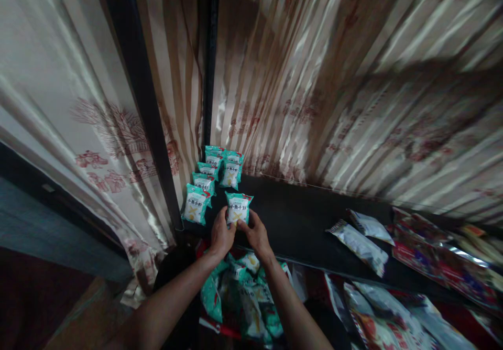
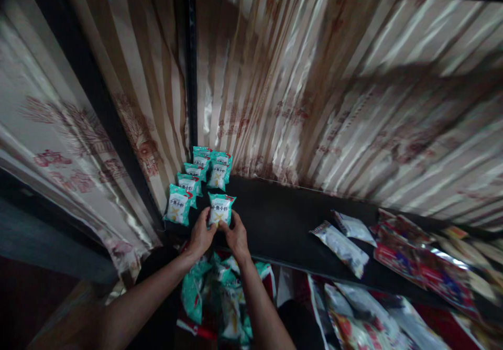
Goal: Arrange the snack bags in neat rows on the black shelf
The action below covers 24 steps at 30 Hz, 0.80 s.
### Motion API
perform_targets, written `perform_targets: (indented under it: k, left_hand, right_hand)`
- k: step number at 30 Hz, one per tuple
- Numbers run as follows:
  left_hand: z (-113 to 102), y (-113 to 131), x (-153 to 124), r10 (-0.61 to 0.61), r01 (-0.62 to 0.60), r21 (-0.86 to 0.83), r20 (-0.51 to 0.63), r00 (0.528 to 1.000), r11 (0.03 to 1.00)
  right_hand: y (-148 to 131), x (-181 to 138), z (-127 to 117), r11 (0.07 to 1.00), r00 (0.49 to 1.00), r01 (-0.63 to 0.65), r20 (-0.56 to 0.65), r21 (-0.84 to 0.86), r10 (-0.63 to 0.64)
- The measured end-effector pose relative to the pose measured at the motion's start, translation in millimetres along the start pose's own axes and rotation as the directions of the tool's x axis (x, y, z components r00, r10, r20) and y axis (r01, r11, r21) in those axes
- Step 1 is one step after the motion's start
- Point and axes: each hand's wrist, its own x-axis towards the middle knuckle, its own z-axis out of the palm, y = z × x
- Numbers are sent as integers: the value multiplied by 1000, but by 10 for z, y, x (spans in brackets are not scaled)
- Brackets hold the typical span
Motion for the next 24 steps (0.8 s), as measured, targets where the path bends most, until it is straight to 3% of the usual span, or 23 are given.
perform_targets:
  k: [5, 11, 17, 24]
  left_hand:
    - [128, -26, 220, 83, -76, 87, -83, 993, 993]
    - [286, -95, 398, 165, -149, 151, -103, 981, 977]
    - [387, -102, 607, 165, -148, 147, -109, 980, 978]
    - [362, -69, 832, 125, -110, 144, -102, 987, 984]
  right_hand:
    - [69, 331, 126, 1000, 1000, 14, -2, 27, -14]
    - [155, 702, 239, 1000, 999, 15, -30, 8, -14]
    - [174, 989, 340, 997, 995, 53, -75, -58, -58]
    - [83, 1173, 448, 992, 996, 64, -62, -106, -71]
